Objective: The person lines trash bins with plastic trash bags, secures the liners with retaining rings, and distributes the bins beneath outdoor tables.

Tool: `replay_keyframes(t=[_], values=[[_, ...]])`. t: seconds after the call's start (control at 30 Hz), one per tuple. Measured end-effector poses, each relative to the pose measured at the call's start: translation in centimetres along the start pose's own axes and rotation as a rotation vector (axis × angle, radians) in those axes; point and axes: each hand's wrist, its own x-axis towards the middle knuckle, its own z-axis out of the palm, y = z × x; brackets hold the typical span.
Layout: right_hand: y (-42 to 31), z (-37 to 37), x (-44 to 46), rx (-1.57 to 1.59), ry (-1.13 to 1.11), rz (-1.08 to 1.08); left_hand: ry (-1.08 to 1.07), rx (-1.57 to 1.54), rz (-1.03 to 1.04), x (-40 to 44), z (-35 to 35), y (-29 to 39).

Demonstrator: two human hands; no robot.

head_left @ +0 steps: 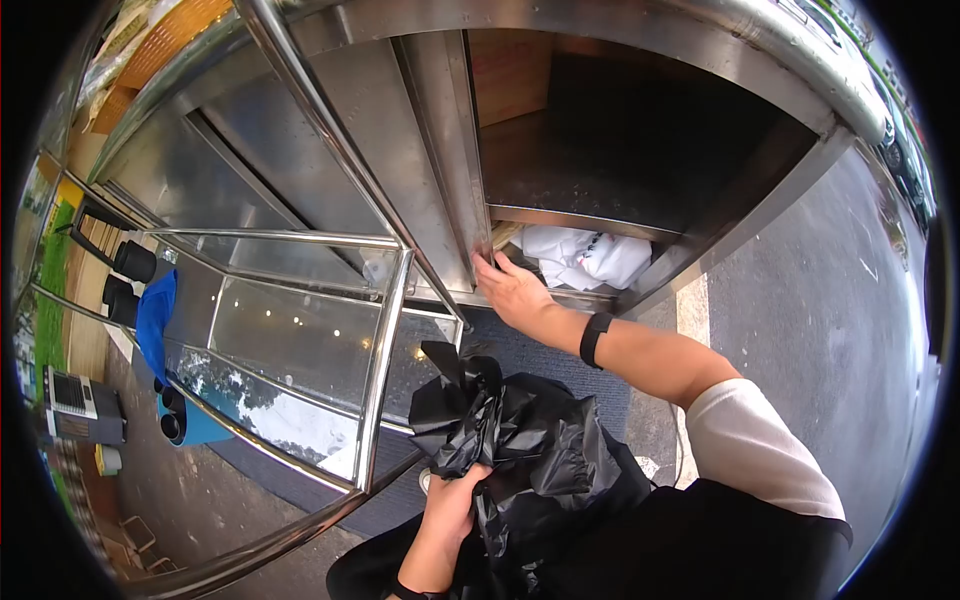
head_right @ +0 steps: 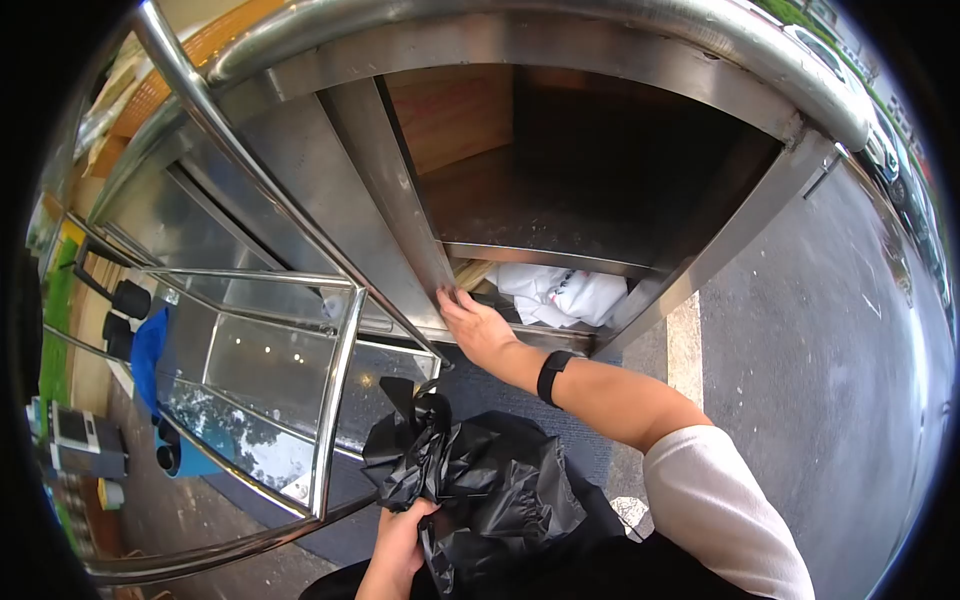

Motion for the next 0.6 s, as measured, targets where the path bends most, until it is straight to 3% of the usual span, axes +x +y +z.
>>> replay_keyframes(t=[0.07, 0.13, 0.2, 0.3, 0.43, 0.6], values=[[0.4, 0.9, -1.2, -0.133, 0.010, -0.039, -0.027, 0.009, -0.009, 0.1, 0.2, -0.3], [0.6, 0.1, -1.4, -0.074, -0.054, -0.012, -0.060, 0.041, 0.070, 0.1, -0.4, -0.1], [1.0, -1.8, -4.0, -0.032, -0.192, -0.038, -0.092, 0.015, 0.075, 0.2, -0.8, -0.6], [0.5, -1.7, -9.1, -0.218, -0.301, -0.035, -0.101, -0.046, 0.053, 0.1, -1.5, -0.9], [3.2, -4.7, -14.3, -0.197, -0.634, -0.141, -0.174, 0.003, 0.093, 0.8, -1.7, -0.7], [4.4, -4.9, -18.2, -0.219, -0.744, -0.155, -0.208, 0.061, 0.103, 0.7, -1.2, 0.0]])
